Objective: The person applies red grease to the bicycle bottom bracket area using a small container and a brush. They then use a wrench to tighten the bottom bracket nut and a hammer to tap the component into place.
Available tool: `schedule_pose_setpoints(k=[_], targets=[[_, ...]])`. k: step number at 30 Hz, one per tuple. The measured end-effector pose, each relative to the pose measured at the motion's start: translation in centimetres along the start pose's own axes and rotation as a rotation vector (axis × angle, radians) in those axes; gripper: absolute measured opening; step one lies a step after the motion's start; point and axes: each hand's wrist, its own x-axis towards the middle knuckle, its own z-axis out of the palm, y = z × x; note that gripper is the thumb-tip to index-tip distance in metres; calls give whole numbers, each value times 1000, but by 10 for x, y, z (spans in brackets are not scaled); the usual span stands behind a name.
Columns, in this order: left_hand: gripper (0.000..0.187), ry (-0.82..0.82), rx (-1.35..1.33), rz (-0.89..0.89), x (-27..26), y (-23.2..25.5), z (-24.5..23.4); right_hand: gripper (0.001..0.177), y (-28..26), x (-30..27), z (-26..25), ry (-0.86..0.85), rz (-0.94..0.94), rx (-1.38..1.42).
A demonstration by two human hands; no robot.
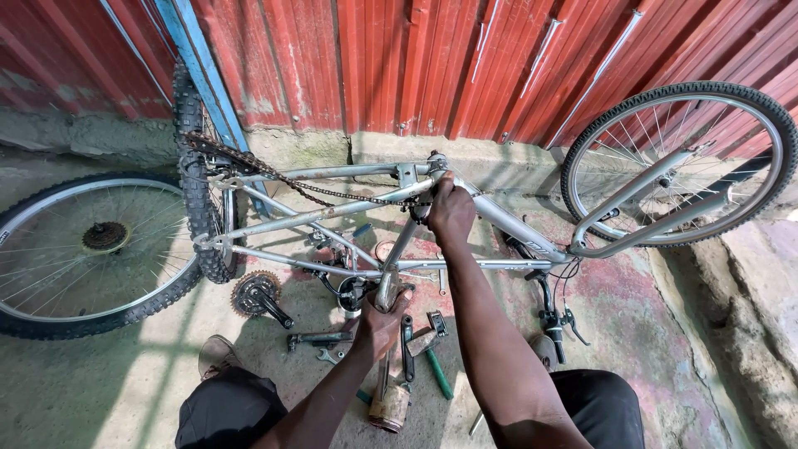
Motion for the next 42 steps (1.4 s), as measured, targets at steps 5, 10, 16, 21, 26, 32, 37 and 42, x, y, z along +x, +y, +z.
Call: schedule_pose_setpoints(k=[5,10,16,21,26,32,37,42], targets=[[31,-2,-96,102,8,-9,4,71,-14,-12,-12,-178,140,269],[25,-24,-132,118,-10,8,-7,74,-13,-6,-6,-190,213,400],[24,5,-103,95,0,-1,-4,77,-29,-13,-14,-208,330,592],[27,43,-101,60,7,-7,-1,58,-4,14,17,-122,421,1005],[24,36,-167,13,-8,10,-8,62,-23,-6,-14,-318,450,1028],[56,104,73,-103,43,-57,7,86,-4,-6,-15,-146,55,75],[53,110,23,-71,22,-28,-10,76,-6,-2,-5,-114,58,-109],[46,119,44,-51,26,-35,-10,77,-2,0,0,-55,58,-83]])
